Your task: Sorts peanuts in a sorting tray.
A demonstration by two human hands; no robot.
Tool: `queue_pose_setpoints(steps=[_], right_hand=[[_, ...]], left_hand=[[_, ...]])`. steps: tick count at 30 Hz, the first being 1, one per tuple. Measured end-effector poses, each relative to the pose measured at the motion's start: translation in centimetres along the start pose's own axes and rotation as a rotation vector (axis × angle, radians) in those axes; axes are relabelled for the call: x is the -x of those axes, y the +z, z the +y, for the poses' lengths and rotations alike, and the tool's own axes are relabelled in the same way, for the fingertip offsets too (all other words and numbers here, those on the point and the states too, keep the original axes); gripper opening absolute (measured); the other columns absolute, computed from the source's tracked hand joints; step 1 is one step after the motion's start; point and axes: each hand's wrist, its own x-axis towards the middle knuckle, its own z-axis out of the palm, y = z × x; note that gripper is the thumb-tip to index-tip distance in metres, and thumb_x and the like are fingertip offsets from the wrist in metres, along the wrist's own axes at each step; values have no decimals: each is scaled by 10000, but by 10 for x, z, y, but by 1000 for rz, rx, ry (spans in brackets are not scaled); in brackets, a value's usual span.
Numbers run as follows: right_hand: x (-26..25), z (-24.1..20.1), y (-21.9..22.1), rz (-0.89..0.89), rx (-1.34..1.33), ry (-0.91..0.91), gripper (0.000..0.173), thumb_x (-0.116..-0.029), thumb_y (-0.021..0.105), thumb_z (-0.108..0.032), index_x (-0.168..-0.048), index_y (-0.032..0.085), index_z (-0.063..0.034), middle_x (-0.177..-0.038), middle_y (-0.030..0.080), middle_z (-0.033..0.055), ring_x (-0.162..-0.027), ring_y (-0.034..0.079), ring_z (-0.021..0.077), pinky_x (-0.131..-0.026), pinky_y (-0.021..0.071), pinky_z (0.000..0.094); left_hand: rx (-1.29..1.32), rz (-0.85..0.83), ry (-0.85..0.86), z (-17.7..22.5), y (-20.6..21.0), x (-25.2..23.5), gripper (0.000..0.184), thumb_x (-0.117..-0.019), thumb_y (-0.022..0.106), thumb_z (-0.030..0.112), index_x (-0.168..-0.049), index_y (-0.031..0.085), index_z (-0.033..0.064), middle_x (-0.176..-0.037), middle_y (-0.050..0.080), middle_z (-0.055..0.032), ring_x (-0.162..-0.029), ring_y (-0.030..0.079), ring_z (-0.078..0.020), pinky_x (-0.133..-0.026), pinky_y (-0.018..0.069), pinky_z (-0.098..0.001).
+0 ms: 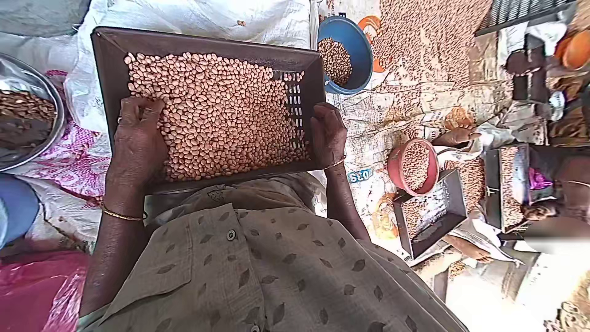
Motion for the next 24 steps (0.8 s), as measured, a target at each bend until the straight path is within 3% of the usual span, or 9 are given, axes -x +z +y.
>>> queue_pose_setpoints(steps=[3,8,11,14,18,20,24], right_hand=[[1,8,-7,94,76,51,263,-974,630,-76,-1195,684,57,-1282,640,252,-1174,641,329,-942,565,365],[8,10,2,83,12,-7,170,-971,606,-25,-1057,735,43,-1160,699,217,-1102,672,275,-944,548,339],[-2,1,13,-41,-146,-34,188,-970,566,31,-1057,732,48,-1170,700,203,-1124,676,229,-970,551,315],[-26,-18,25,-235,-203,-105,217,-979,539,35,-1102,717,47,-1163,691,201,-1090,685,220,-933,570,314],[-60,-18,56,-508,-97,-178,251,-990,528,15,-1147,720,48,-1145,709,224,-1078,695,321,-966,552,440],[-71,-14,70,-601,36,-115,262,-1001,527,-14,-1168,727,18,-1180,705,211,-1127,676,344,-1005,525,487],[-72,-21,74,-492,117,101,268,-1008,508,-3,-1197,691,46,-1249,676,231,-1163,661,359,-1020,511,486]], left_hand=[[30,64,25,4,-2,0,425,-1003,381,-20,-1390,555,-49,-1437,452,-330,-1304,482,-510,-1100,406,-565],[84,167,81,-3,0,-8,378,-1029,391,19,-1317,626,-48,-1395,478,-349,-1216,536,-476,-1069,429,-520],[65,154,70,-4,1,-8,390,-1019,383,9,-1317,630,-40,-1404,477,-344,-1187,553,-480,-1040,447,-536],[64,144,70,-6,3,-8,381,-1020,388,14,-1303,636,-42,-1404,476,-341,-1206,544,-485,-1046,443,-546],[48,132,75,-7,3,-9,373,-1017,389,14,-1292,628,-66,-1398,478,-355,-1226,534,-513,-1053,437,-577],[43,128,70,-7,3,-9,377,-1015,385,14,-1295,626,-63,-1400,479,-349,-1241,527,-509,-1061,431,-573],[38,91,37,-5,2,-4,394,-999,391,-14,-1325,609,-57,-1442,454,-331,-1274,507,-514,-1066,426,-588]])
